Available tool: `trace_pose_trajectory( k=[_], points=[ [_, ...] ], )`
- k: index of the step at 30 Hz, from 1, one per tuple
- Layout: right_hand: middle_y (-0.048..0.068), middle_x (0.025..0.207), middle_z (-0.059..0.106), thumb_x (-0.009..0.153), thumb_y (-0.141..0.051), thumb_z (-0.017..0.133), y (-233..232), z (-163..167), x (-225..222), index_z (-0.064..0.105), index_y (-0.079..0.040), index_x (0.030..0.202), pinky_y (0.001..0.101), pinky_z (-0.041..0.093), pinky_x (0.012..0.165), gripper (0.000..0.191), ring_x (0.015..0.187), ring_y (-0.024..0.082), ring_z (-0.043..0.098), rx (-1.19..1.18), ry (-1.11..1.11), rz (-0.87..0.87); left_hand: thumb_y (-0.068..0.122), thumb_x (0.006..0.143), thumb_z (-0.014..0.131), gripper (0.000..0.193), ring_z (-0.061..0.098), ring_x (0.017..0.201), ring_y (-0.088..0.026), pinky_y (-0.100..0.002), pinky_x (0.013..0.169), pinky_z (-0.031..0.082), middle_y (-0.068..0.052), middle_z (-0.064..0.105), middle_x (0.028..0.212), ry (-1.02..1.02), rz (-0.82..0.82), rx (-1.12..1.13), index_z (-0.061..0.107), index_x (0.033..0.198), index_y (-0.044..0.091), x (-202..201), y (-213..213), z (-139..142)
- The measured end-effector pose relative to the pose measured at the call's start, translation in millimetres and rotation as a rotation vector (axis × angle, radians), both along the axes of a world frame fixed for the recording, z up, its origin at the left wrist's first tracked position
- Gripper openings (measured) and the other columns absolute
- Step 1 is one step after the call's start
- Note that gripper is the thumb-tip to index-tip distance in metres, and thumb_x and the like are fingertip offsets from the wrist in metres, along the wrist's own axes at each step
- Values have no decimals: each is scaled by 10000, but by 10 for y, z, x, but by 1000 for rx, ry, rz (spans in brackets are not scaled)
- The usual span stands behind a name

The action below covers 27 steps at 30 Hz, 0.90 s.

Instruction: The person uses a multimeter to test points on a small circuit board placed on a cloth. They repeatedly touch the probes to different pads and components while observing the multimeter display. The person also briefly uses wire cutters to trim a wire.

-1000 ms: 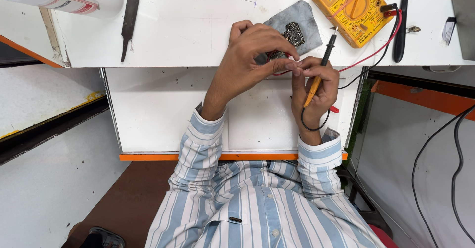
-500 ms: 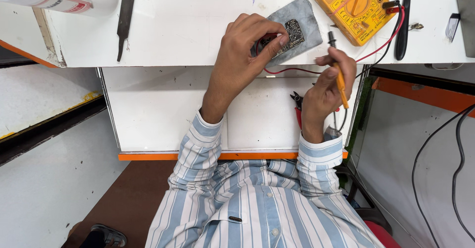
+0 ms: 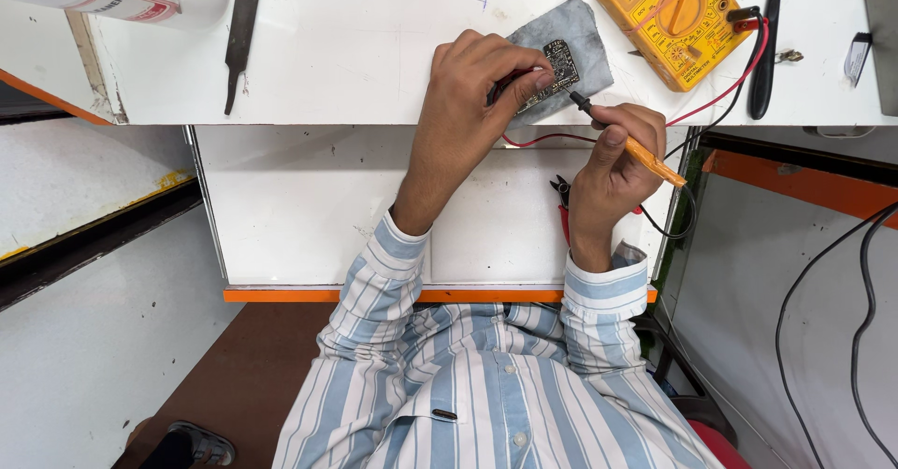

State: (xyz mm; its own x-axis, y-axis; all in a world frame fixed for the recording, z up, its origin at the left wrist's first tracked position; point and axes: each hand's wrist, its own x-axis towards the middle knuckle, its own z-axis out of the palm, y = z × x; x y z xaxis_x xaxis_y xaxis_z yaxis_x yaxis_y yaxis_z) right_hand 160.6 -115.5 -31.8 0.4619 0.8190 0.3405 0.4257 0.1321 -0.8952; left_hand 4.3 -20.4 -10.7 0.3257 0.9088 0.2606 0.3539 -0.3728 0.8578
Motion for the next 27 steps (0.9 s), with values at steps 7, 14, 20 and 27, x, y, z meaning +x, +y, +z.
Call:
trace_pose_trajectory(
  k=[7, 14, 20, 27],
  points=[
    [98, 1079, 591, 1161, -339, 531, 4, -30, 8, 666, 33, 1091, 264, 527, 771, 401, 920, 159, 622, -1, -18, -8, 321, 985, 719, 193, 577, 864, -152, -339, 857, 402, 29, 718, 900, 21, 13, 13, 770, 1020, 138, 15, 13, -16],
    [98, 1054, 598, 1158, -343, 532, 12, -51, 21, 675, 23, 1078, 283, 545, 796, 401, 917, 159, 625, 7, -49, -7, 324, 985, 715, 200, 575, 863, -151, -336, 852, 403, 29, 722, 915, 18, 15, 24, 770, 1026, 136, 19, 13, -49],
    [99, 1052, 595, 1163, -341, 532, 5, -50, 21, 676, 20, 1073, 273, 541, 763, 398, 920, 162, 620, 0, -66, 4, 315, 985, 715, 194, 574, 861, -153, -336, 850, 404, 25, 712, 908, 31, 13, 32, 767, 1038, 136, 12, 4, -68],
    [99, 1045, 595, 1158, -346, 529, 17, -58, 23, 678, 19, 1062, 281, 543, 767, 406, 912, 161, 620, -2, -72, -1, 315, 981, 717, 197, 584, 879, -153, -343, 870, 411, 24, 708, 907, 35, 15, 52, 760, 1046, 134, 23, 6, -96]
  ],
)
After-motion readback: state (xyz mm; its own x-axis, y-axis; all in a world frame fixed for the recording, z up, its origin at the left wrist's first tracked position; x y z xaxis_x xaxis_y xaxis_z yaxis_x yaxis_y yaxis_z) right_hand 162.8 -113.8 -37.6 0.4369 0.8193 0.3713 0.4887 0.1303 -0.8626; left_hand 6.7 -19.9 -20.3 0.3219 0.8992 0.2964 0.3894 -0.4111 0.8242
